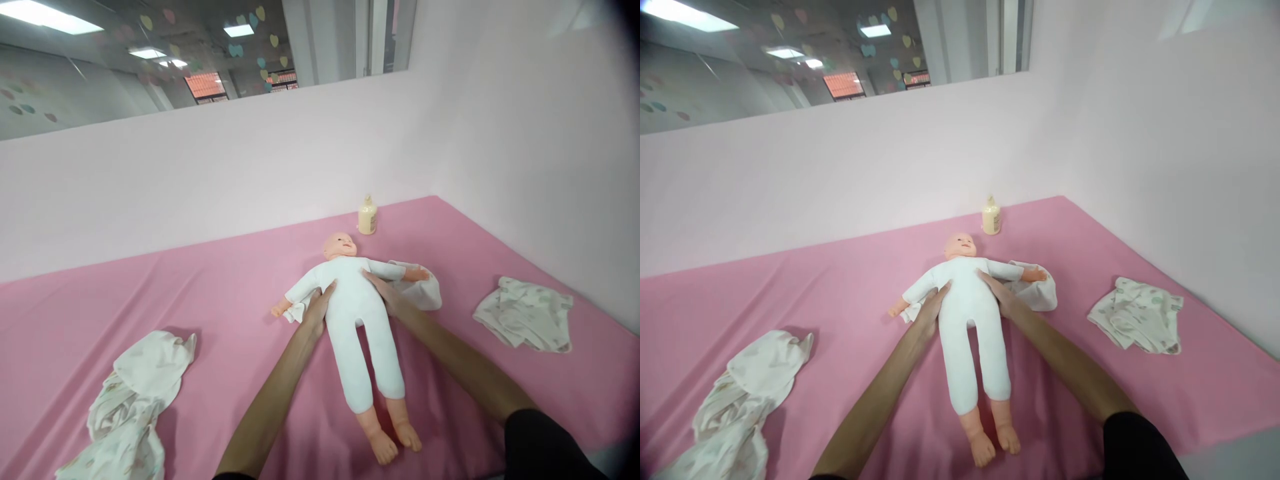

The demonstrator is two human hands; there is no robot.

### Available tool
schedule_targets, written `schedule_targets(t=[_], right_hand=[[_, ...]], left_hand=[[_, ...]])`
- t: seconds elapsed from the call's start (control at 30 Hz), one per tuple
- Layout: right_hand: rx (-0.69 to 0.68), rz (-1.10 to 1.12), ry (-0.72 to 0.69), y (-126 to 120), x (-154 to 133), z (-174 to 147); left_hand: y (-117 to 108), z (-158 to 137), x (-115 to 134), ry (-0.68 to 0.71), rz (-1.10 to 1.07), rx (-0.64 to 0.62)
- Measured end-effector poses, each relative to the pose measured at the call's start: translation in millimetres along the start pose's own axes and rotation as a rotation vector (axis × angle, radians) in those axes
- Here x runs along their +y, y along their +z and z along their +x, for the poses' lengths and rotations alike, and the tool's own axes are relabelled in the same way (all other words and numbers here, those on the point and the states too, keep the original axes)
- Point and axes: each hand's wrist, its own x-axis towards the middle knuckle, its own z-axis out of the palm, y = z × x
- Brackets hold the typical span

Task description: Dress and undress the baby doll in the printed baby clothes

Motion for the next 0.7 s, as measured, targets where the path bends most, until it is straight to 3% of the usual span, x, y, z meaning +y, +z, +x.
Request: schedule_targets(t=[0.1,0.27,0.4,0.7], right_hand=[[-0.096,0.084,0.067,4.5,-3.1,1.7],[-0.179,0.084,-0.030,2.7,3.5,7.6],[-0.224,0.039,-0.108,0.3,7.9,9.1],[-0.152,0.104,-0.046,6.3,-2.4,0.6]], left_hand=[[2.5,-0.9,-1.6,0.017,-0.003,-0.026],[9.1,-2.2,-4.4,0.027,-0.044,-0.159],[8.8,-0.5,-8.7,0.089,-0.070,-0.124],[1.0,5.2,-11.3,0.033,-0.133,-0.172]])
